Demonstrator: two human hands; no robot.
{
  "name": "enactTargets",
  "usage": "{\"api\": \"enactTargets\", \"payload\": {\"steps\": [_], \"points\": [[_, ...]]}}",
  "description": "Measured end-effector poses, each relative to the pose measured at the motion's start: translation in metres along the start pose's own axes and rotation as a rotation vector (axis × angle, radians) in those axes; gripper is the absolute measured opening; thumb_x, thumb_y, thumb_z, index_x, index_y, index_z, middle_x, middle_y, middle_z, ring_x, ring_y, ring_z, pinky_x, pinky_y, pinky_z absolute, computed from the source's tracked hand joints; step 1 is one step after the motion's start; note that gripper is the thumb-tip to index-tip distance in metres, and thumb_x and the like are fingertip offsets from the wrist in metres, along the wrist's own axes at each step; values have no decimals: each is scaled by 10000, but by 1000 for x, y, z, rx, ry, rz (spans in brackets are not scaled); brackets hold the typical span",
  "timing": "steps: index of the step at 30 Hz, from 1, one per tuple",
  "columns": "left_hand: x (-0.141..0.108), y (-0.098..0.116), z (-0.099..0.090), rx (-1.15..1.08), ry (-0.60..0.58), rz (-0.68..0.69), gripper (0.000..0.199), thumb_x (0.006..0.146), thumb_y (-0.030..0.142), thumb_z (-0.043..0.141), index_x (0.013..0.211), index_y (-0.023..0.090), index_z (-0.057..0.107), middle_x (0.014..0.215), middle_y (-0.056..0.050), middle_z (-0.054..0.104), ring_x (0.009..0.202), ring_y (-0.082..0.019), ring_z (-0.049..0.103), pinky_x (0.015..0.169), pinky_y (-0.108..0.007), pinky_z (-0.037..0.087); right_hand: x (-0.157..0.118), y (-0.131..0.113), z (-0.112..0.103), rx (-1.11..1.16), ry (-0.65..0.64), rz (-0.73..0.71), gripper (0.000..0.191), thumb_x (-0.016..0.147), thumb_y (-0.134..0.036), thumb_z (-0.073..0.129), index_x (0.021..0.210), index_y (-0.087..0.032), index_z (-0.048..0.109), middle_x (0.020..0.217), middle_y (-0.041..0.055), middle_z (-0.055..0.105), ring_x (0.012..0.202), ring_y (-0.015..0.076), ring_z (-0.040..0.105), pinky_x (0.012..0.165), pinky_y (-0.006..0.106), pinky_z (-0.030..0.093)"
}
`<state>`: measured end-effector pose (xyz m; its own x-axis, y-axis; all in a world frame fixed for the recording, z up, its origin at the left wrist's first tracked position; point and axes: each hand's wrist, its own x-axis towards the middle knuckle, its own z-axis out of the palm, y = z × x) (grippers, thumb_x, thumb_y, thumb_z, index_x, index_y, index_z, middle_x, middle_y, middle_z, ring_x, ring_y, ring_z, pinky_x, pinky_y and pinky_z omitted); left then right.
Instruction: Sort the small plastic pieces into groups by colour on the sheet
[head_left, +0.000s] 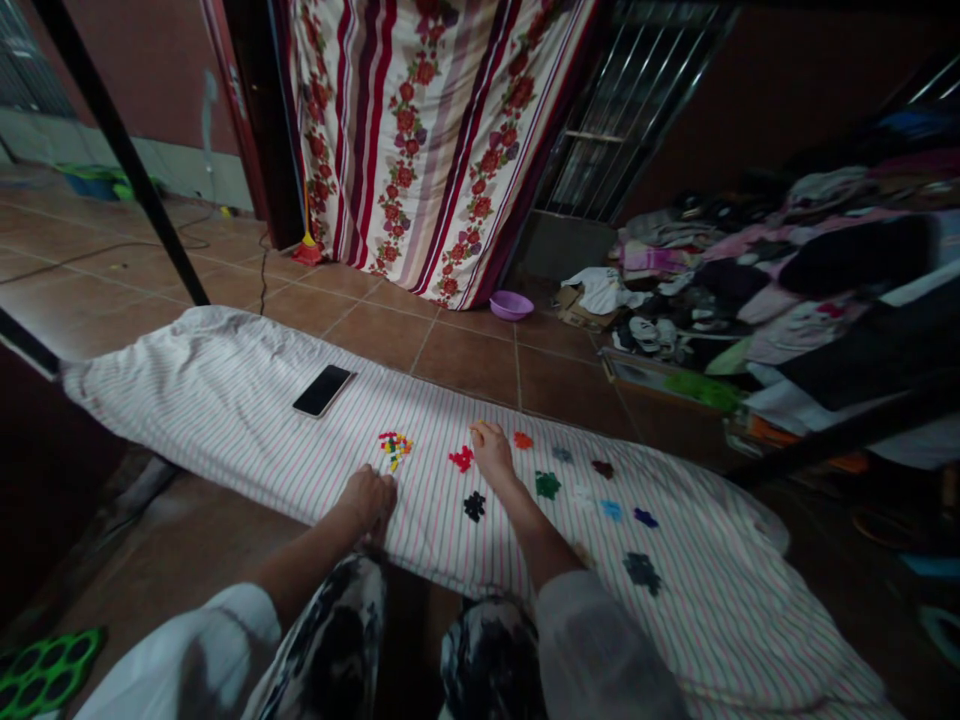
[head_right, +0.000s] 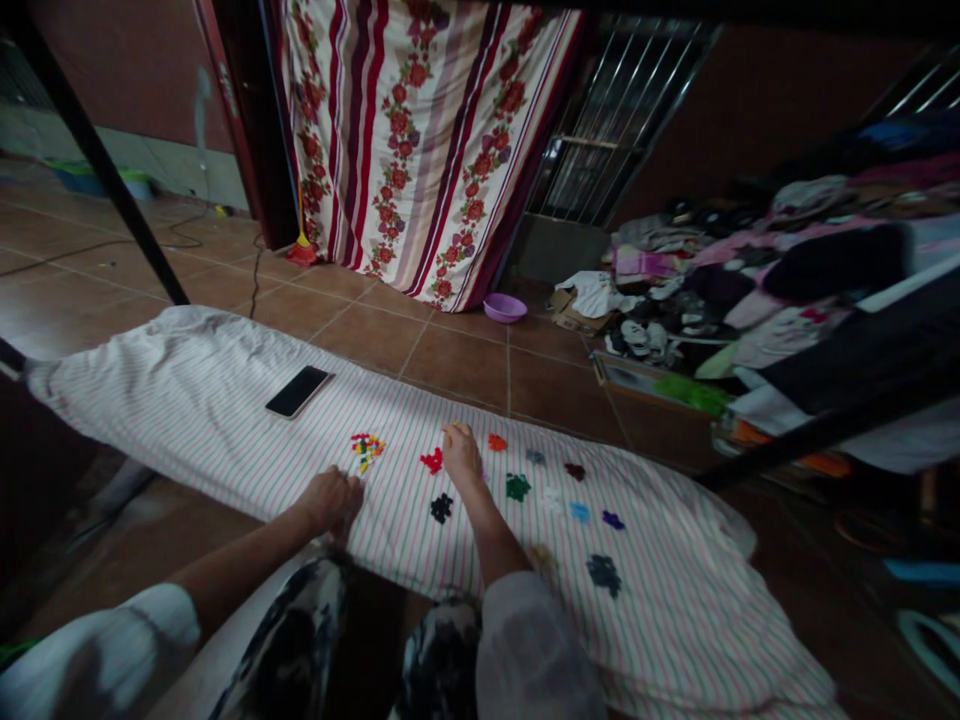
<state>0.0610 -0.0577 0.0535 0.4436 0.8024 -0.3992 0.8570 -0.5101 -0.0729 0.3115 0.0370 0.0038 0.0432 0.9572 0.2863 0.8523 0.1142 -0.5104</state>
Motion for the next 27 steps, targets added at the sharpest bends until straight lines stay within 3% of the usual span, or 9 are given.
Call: {"api": "enactTargets", "payload": {"steps": [7,12,18,27], "points": [[-3,-1,3,-16,33,11,238,844,115,487,1043,102,617,954,-170,672,932,-261,646,813,-361,379,-23,-70,27,181,-235,-265,243,856,-127,511,945,-222,716,925,36,659,902,157,601,861,284,466],[-4,-1,5,-15,50,1,232,856,127,490,1048,117,618,976,-164,675,949,-252,642,821,-352,368,-45,-99,45,170,-389,-370,197,875,-144,521,934,-212,696,932,42,645,913,163,594,834,279,461],[-5,-1,3,-21,45,-25,269,830,164,579,1091,103,607,992,-181,683,986,-263,636,825,-337,385,-59,-109,54,42,-363,-274,150,857,-161,543,955,-203,649,973,52,607,916,171,576,822,283,462],[-8,-1,-3,-5,27,0,249,850,162,546,1087,119,608,993,-157,690,972,-244,642,849,-346,392,-72,-113,60,-9,-281,-242,191,885,-159,490,999,-218,632,993,67,600,926,184,569,869,312,468]]}}
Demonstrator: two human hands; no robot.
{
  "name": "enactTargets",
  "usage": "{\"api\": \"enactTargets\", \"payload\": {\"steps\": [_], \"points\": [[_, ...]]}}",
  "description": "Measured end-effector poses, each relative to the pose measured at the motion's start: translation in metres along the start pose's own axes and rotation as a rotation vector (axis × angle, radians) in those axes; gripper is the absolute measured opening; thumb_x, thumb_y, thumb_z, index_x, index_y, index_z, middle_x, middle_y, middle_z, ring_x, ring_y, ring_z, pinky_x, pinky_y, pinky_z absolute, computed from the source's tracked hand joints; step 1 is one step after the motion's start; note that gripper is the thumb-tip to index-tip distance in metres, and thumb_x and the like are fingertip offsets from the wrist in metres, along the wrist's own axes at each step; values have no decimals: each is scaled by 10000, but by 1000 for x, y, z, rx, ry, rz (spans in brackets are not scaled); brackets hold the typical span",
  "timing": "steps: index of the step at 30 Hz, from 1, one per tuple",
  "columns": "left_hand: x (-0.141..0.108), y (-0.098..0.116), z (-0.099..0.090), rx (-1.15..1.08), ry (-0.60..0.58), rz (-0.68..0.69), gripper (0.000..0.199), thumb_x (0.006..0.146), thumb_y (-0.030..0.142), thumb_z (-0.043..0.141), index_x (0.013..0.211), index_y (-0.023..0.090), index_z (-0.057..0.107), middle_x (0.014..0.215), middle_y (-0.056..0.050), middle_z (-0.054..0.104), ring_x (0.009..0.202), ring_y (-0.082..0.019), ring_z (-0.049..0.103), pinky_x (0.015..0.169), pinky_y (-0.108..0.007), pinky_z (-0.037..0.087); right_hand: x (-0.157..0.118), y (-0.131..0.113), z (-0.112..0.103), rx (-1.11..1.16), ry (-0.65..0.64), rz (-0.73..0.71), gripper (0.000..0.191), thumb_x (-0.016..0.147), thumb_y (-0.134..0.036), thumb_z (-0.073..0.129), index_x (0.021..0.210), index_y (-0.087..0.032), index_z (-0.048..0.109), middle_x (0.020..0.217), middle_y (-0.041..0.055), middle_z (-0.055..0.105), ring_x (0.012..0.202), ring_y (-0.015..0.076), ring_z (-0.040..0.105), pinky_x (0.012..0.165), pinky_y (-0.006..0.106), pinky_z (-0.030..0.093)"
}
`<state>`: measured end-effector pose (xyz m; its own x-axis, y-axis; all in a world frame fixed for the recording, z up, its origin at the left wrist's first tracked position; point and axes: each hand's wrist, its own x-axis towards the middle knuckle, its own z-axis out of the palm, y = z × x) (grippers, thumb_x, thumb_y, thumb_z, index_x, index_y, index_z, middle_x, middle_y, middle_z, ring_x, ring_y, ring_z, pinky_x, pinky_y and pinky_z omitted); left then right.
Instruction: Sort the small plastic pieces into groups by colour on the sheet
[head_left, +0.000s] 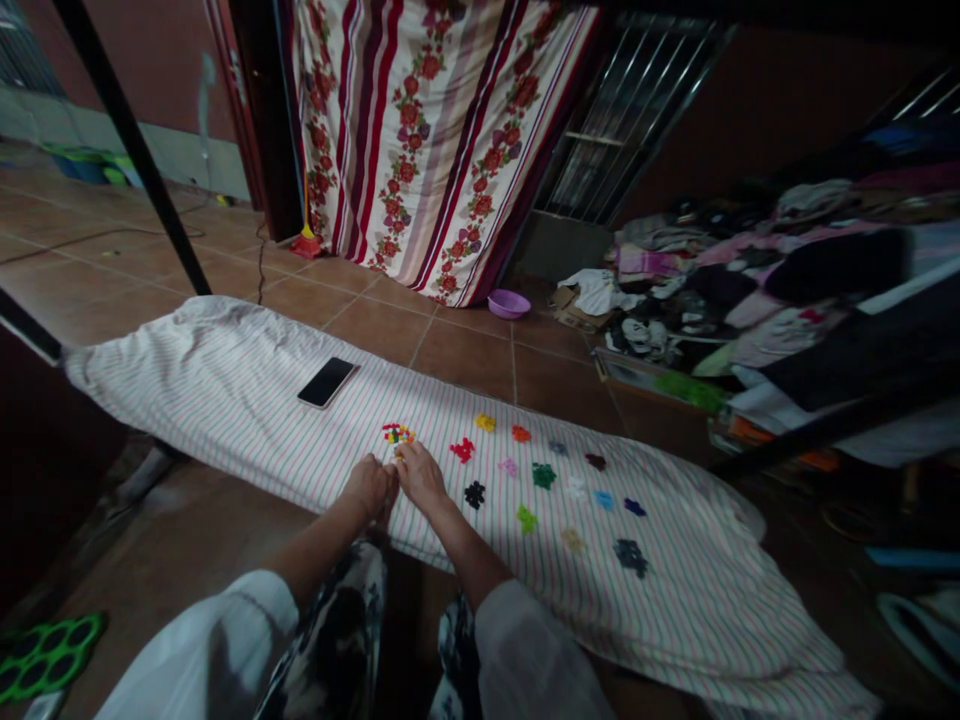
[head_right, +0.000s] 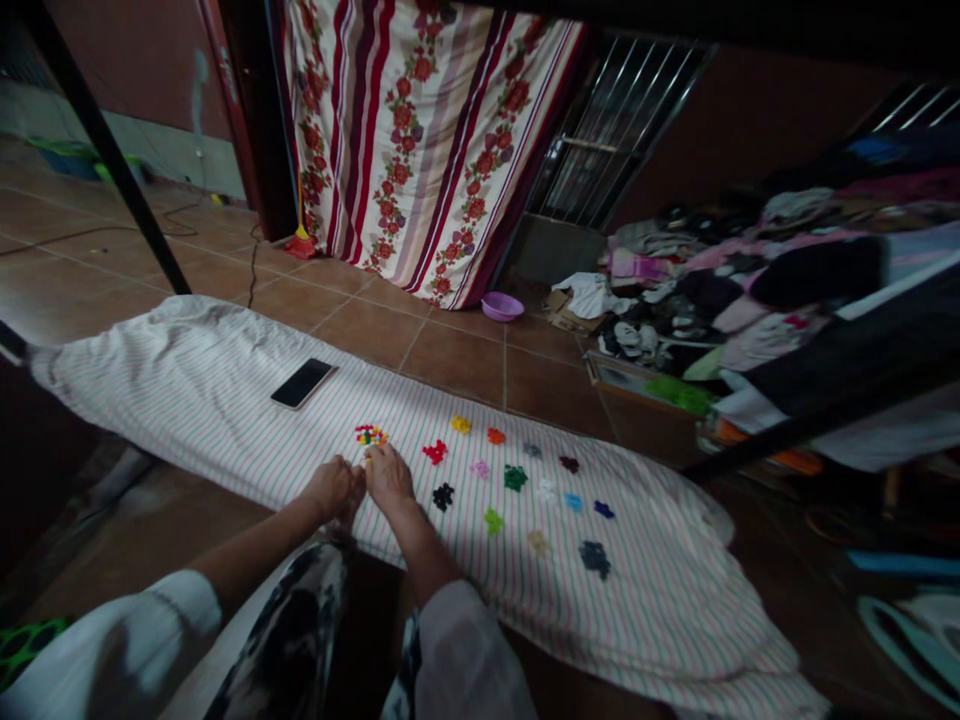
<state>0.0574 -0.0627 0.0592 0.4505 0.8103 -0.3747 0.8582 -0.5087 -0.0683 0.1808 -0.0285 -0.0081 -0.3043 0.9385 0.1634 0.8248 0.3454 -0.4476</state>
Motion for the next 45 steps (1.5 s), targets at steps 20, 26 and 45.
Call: {"api": "enactTargets", "payload": {"steps": [20,26,45], "points": [[3,0,4,1,4,-6,266,843,155,502,1090,121,595,988,-175,680,972,-252,639,824,-352,413,-4,21,-4,294,176,18,277,877,-156,474,1026,-233,694,986,48,657,934,158,622,869,289,494],[2,1,2,6,8,-18,275,831,134,482,1081,119,595,992,-176,685,982,-254,639,815,-338,422,6,45,-30,341,313,147,230,844,-180,478,936,-204,687,943,55,674,881,156,633,844,302,502],[0,4,-1,-5,-28,-56,320,828,82,478,1125,90,600,1010,-196,681,1038,-284,628,822,-347,424,20,159,-87,105,358,629,349,809,-137,415,1003,-178,701,936,88,708,922,197,632,839,268,459]]}}
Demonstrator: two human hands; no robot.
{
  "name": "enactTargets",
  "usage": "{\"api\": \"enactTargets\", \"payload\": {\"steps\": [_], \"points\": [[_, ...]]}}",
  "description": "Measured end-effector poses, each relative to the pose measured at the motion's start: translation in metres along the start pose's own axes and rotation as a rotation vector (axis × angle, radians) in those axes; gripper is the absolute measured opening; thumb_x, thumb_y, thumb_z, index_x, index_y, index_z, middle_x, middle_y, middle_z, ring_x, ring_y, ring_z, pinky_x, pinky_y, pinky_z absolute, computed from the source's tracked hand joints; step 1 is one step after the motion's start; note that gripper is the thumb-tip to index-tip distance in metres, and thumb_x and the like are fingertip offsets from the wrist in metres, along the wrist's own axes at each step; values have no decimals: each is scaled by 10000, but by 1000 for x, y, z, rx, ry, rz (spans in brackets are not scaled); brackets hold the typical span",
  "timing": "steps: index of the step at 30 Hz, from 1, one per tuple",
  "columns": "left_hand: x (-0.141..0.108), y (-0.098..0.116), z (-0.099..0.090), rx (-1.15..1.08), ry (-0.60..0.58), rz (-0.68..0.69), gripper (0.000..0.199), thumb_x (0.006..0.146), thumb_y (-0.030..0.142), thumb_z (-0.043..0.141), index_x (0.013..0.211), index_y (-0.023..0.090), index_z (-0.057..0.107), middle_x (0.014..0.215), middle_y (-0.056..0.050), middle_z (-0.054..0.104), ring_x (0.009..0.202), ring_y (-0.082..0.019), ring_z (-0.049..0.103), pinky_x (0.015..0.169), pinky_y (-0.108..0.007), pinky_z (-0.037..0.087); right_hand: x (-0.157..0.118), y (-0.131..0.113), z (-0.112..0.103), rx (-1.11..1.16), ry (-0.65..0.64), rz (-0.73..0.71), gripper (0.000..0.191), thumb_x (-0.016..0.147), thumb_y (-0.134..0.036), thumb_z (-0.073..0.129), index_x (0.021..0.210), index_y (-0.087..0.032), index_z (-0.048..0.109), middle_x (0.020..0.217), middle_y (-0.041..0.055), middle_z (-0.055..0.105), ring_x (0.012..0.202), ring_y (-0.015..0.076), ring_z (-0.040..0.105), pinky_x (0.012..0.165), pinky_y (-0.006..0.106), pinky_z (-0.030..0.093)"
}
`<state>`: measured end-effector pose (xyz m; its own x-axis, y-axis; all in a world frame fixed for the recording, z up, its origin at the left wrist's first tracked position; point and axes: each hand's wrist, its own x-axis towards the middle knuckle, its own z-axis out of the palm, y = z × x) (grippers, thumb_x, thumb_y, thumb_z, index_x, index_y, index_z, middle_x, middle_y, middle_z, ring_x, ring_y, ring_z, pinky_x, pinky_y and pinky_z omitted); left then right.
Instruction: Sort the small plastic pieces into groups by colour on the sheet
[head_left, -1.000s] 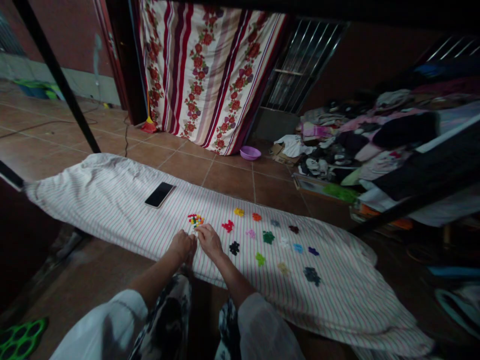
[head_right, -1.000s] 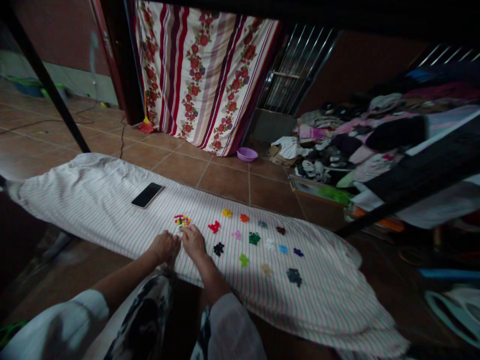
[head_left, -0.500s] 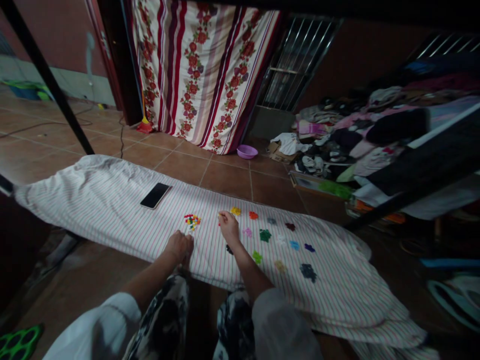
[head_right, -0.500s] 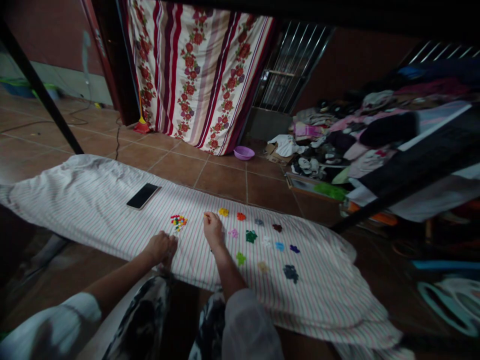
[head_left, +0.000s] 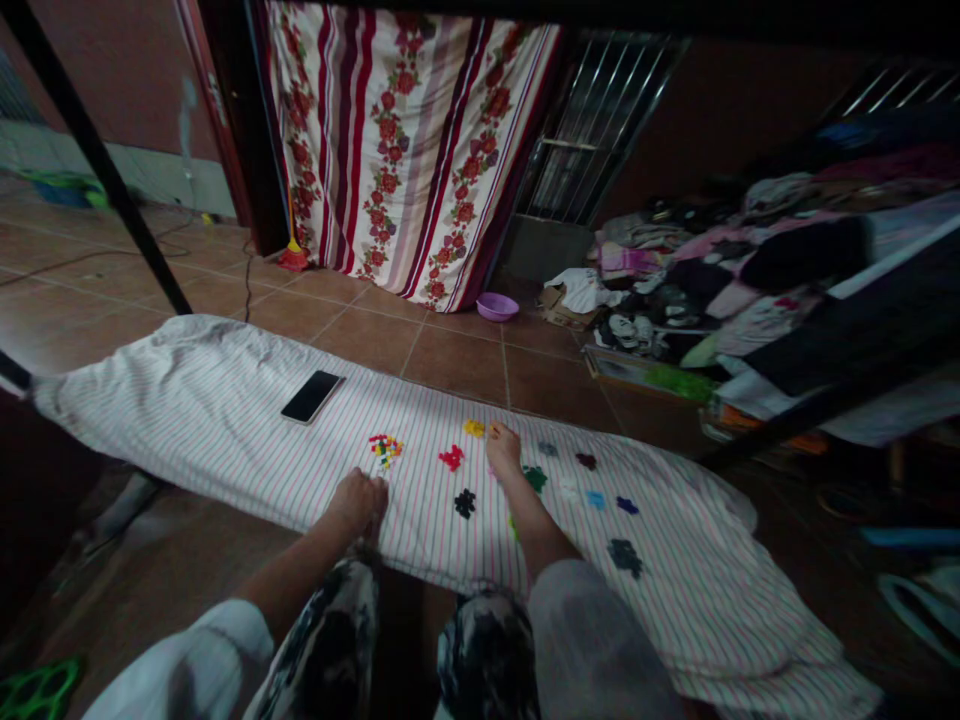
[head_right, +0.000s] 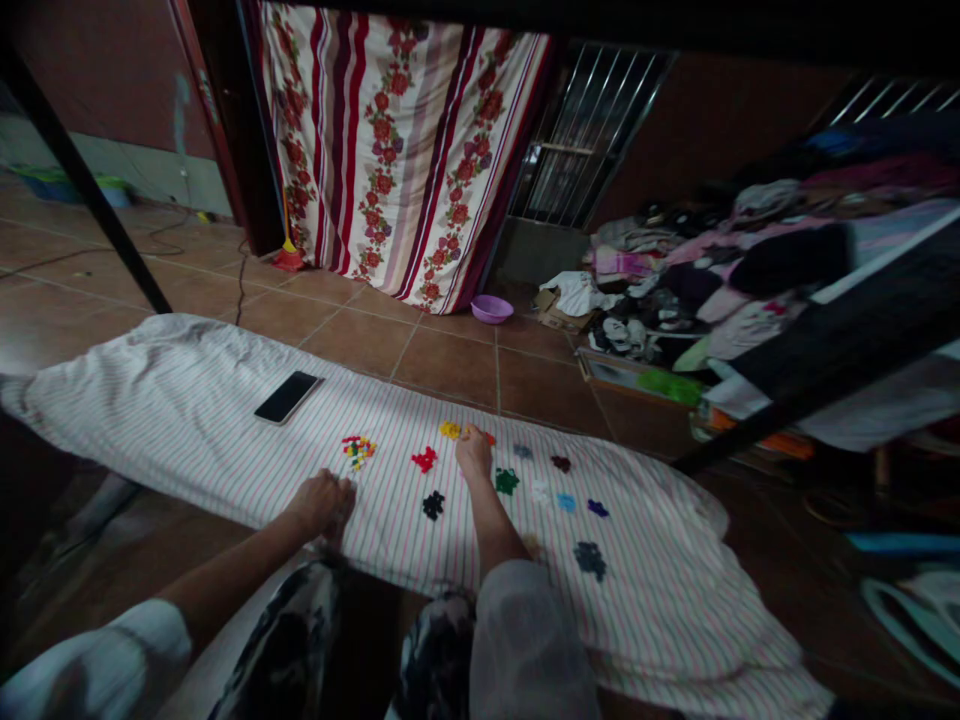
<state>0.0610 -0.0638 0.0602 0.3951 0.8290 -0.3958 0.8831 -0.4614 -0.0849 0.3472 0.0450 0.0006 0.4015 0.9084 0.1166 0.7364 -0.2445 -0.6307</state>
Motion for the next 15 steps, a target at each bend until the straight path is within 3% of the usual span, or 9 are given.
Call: {"api": "enactTargets", "payload": {"steps": [15], "points": [[3,0,1,1,-7,-3,274,817,135,520,1077,113,604,991,-179,681,999,-277,633,792,-344,431,6,11,10,35,-82,32,454,819,-117,430,1198,-221,658,1114,77,702,1074,200,632,938,287,461]]}}
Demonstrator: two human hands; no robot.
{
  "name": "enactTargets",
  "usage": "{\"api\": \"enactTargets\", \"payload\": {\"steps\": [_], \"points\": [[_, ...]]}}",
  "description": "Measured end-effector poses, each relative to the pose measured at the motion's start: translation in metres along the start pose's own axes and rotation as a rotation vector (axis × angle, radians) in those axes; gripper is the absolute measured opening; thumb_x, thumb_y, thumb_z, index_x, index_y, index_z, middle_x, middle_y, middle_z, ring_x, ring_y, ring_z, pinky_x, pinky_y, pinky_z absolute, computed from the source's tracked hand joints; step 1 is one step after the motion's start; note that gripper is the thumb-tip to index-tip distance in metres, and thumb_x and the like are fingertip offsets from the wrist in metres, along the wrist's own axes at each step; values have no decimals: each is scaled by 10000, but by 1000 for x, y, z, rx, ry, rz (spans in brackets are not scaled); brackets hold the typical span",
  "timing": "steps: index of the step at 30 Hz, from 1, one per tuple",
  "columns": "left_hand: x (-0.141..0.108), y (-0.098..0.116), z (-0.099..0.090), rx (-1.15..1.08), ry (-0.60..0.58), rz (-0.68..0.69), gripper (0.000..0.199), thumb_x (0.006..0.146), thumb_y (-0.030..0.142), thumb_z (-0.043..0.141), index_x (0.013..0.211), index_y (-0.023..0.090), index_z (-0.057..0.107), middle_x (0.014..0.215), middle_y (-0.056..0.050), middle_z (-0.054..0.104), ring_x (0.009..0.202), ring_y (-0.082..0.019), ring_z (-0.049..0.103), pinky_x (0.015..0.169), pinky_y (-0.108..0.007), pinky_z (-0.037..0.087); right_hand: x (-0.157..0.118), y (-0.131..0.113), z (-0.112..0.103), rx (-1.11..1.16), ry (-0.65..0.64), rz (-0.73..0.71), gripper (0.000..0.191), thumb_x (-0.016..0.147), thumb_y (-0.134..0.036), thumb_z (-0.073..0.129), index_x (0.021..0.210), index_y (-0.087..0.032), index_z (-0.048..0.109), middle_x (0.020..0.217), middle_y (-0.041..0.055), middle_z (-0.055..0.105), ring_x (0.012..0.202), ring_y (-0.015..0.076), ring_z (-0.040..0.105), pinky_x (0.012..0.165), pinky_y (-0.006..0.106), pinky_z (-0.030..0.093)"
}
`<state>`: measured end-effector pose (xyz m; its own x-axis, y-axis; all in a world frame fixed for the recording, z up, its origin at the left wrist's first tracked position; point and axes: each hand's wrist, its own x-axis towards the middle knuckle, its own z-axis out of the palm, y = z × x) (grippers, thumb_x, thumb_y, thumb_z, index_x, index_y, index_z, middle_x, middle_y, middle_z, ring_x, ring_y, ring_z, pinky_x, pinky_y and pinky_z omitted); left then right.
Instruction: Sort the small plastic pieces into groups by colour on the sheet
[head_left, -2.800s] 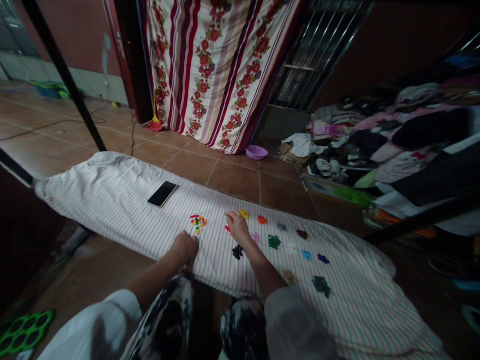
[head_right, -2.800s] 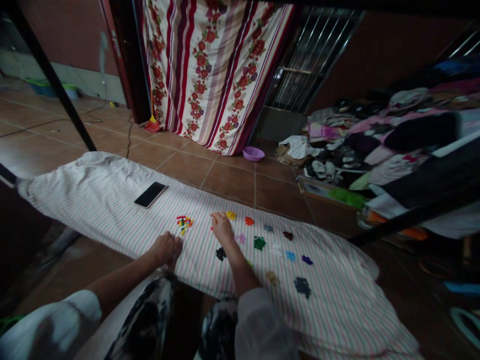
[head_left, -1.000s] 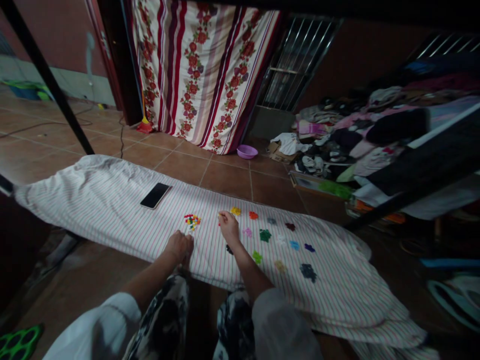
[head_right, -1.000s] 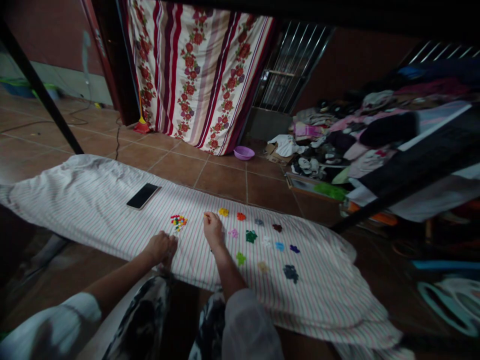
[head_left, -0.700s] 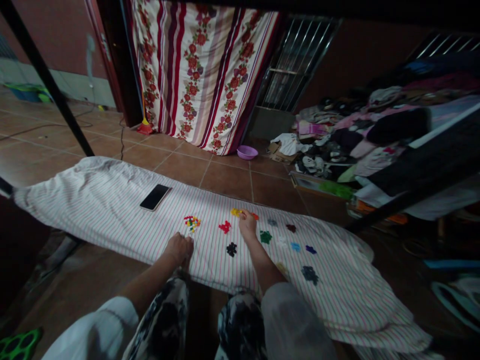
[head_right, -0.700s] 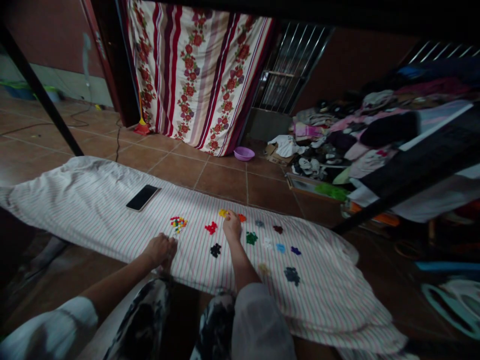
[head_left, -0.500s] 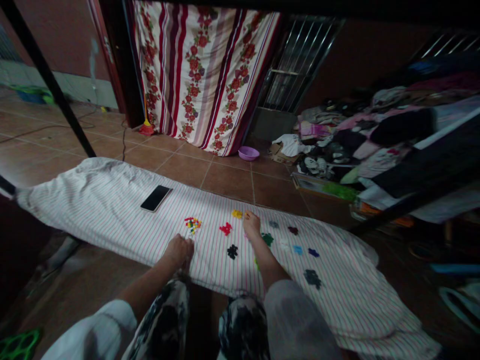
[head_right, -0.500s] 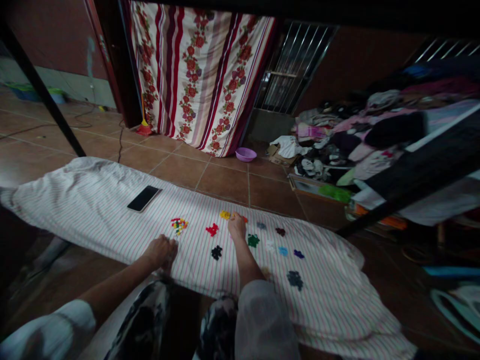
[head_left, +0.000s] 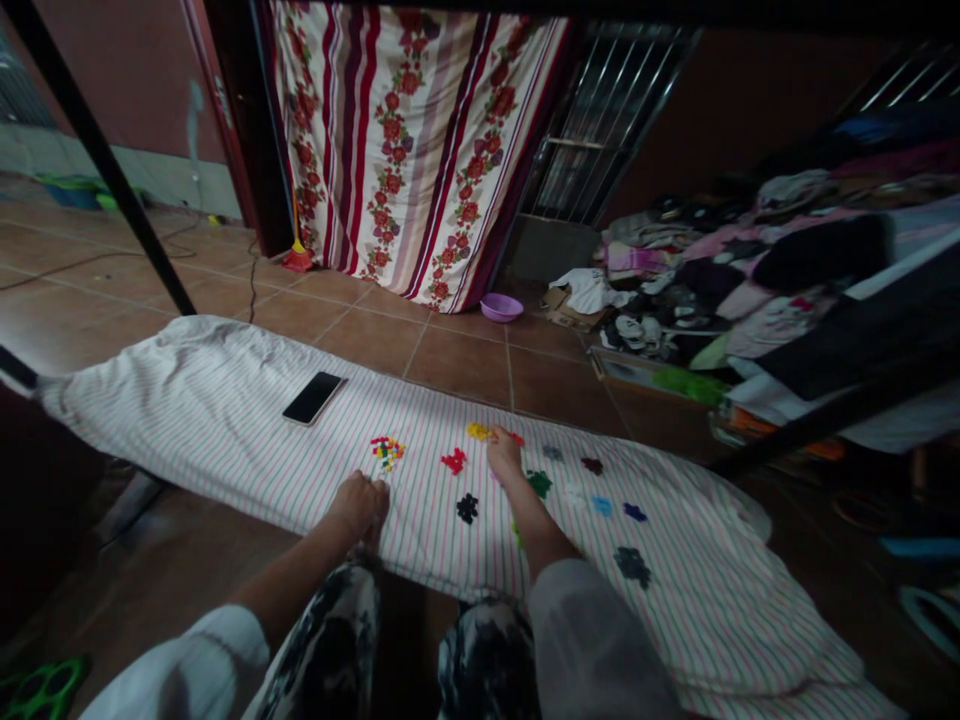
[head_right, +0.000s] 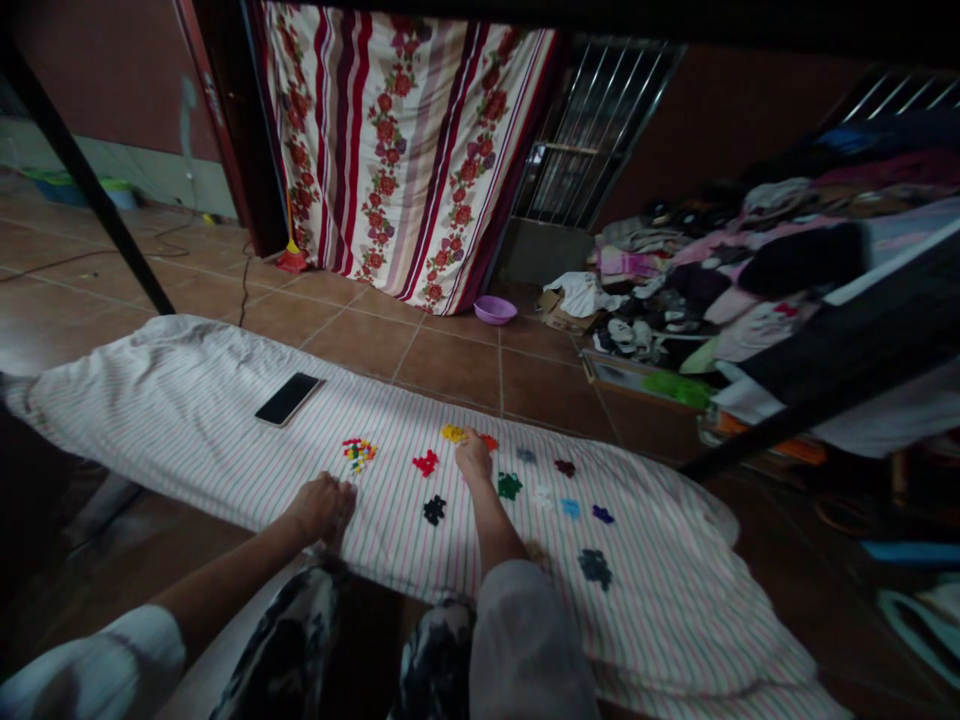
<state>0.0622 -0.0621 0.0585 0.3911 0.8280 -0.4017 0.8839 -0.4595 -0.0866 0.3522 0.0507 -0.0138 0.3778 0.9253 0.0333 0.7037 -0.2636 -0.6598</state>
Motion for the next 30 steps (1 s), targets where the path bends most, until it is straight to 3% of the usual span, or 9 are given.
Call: {"api": "enactTargets", "payload": {"steps": [10,14,19,27,30], "points": [[3,-1,5,13,13,15,269,816,127,523,1070,114,608,977,-181,681,979,-275,640,791,-349,426,4,13,2,92,17,-30,432,797,-126,420,1138,-219,670,1055,77,714,1029,190,654,881,301,500],[4,-1,5,4,21,19,271,825,128,511,1078,115,607,963,-173,688,976,-265,644,809,-352,436,3,8,-2,95,56,-66,427,784,-126,420,1111,-225,677,1039,73,710,1034,200,641,927,329,480],[5,-2,4,-3,19,26,277,798,139,563,1070,109,611,961,-167,692,946,-257,652,818,-349,431,-10,-17,2,71,120,-299,370,807,-153,416,1036,-182,705,1028,98,695,1007,223,619,955,367,463],[1,-3,5,-5,56,24,279,873,92,406,1053,107,619,952,-178,684,960,-257,645,779,-343,424,-56,-72,47,103,-134,-559,318,813,-117,470,946,-228,736,956,42,684,918,162,622,876,287,482],[2,-3,6,-3,57,34,246,859,110,455,1041,120,621,941,-166,687,944,-252,647,791,-345,420,-72,-83,58,59,-241,-594,288,831,-114,497,937,-223,741,942,46,682,917,157,619,875,279,472]]}}
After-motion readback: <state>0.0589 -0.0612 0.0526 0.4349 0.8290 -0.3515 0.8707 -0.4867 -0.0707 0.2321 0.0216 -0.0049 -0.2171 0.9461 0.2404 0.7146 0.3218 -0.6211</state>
